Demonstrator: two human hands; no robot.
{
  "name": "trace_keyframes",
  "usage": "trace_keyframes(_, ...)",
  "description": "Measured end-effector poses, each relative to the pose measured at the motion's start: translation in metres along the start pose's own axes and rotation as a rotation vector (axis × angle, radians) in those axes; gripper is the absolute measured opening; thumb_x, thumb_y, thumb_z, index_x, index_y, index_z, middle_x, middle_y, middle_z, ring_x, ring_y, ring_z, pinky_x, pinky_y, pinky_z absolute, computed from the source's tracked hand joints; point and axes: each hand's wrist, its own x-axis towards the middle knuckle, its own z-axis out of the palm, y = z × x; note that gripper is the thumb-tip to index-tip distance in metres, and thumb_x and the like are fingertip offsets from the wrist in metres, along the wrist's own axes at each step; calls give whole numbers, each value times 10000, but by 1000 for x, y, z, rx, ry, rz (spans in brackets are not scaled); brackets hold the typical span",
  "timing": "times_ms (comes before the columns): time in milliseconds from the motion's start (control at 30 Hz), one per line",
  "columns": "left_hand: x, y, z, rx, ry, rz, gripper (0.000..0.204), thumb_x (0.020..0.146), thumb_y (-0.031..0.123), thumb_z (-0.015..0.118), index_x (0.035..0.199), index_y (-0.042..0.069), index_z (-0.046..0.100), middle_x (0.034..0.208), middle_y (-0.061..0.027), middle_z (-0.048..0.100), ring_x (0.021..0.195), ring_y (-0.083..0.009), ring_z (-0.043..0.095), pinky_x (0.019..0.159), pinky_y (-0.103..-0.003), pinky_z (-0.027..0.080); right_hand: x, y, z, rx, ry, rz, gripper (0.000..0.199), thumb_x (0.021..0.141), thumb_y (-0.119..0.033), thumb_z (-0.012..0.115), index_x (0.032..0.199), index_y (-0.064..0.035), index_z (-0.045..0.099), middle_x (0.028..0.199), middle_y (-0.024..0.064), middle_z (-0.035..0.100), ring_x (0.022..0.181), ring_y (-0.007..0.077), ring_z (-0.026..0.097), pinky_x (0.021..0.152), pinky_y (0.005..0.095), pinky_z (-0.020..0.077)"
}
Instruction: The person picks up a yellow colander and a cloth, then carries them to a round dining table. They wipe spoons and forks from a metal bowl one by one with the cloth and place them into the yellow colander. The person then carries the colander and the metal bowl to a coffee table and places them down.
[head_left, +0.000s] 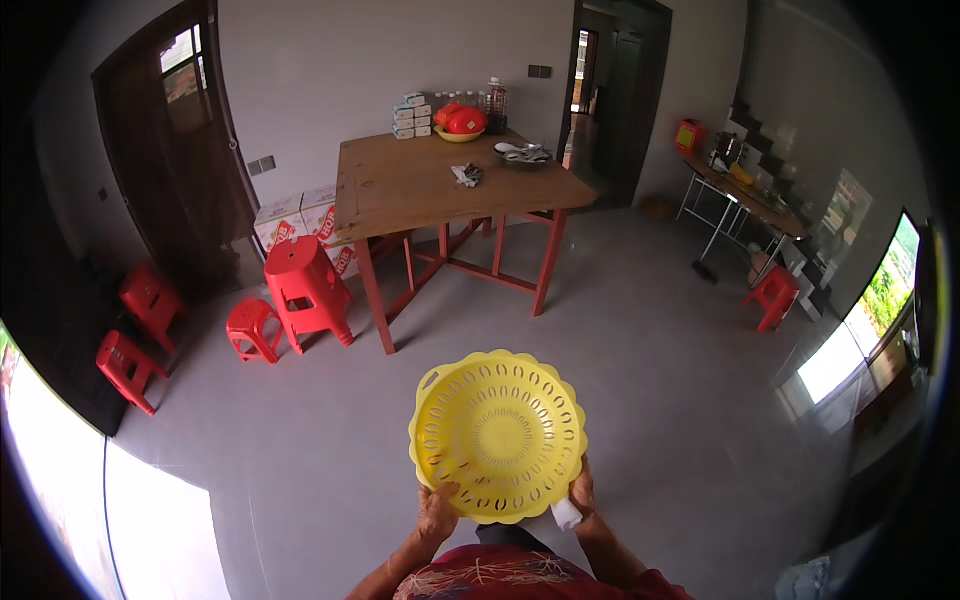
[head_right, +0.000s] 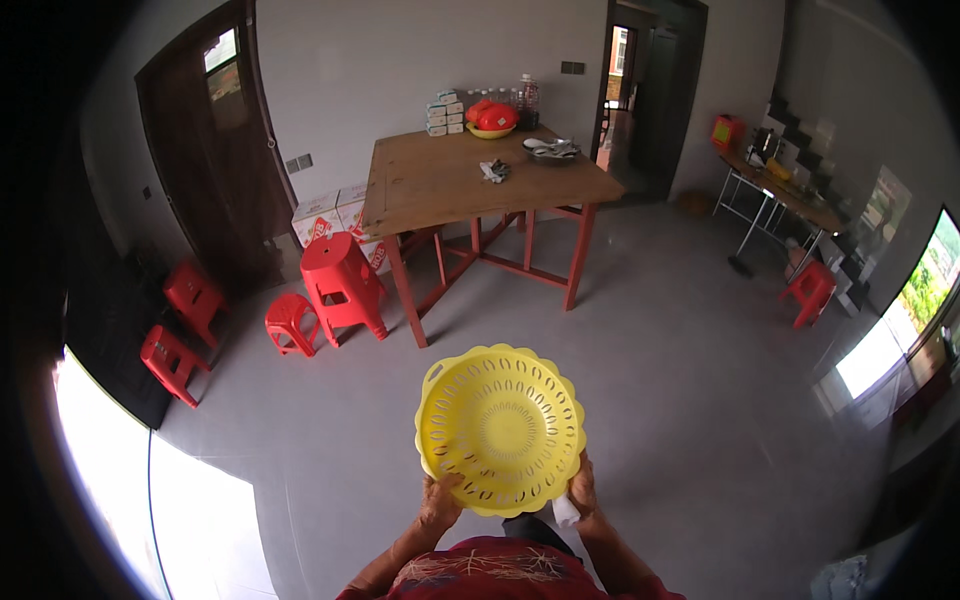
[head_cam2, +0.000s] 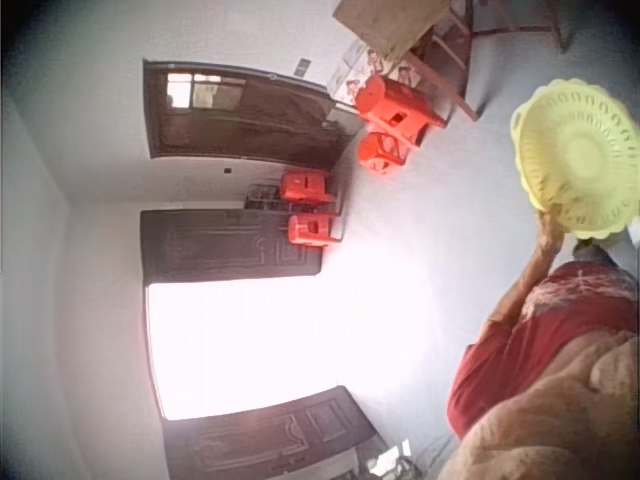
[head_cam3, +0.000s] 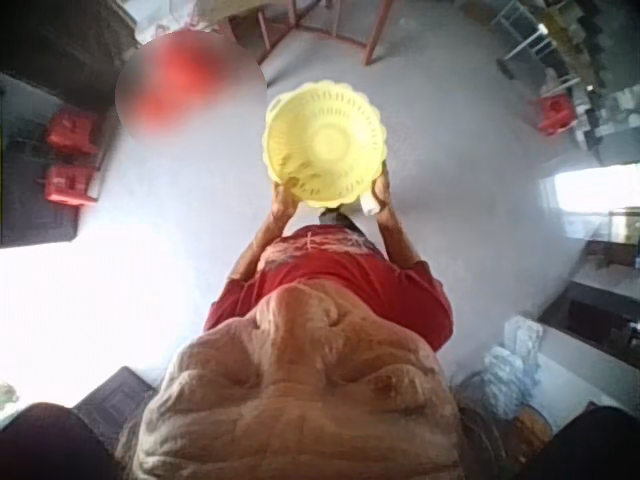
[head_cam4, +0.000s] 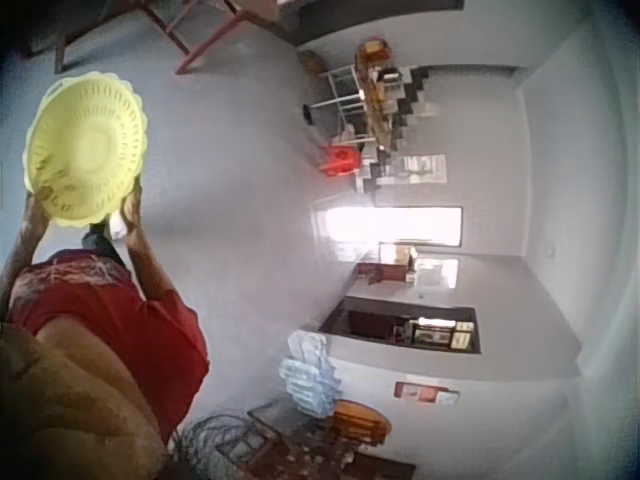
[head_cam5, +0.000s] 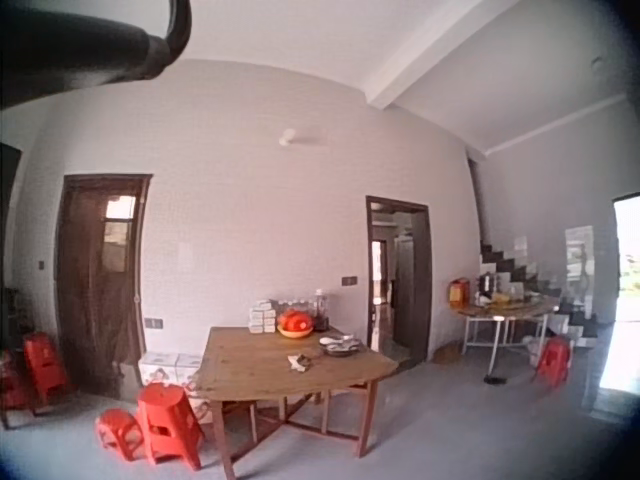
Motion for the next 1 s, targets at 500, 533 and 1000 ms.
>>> trace_keyframes(500,263,43,104,420,-52,469,235,704,95,621,908,41,519,915,-179,608,887,-394,530,804,-476,364,244,16,13,-291,-226,541,356,921,-268,441,1195,-43,417,935,82,563,741,130,550,590,246,459)
trace_keyframes(533,288,45,102,474,-72,472,242,700,93,630,908,42,517,909,-177,610,888,-391,531,811,-468,359,264,17,15,-328,-242,533,377,927,-324,398,1161,-32,443,891,82,567,715,132,551,582,245,454)
trace_keyframes(1000,515,187,225,157,-104,122,363,725,36,496,1085,47,454,1047,-97,526,887,-289,579,661,-431,512,444,-5,28,-490,436,206,248,826,-182,515,995,-14,580,726,30,580,574,89,518,500,222,415)
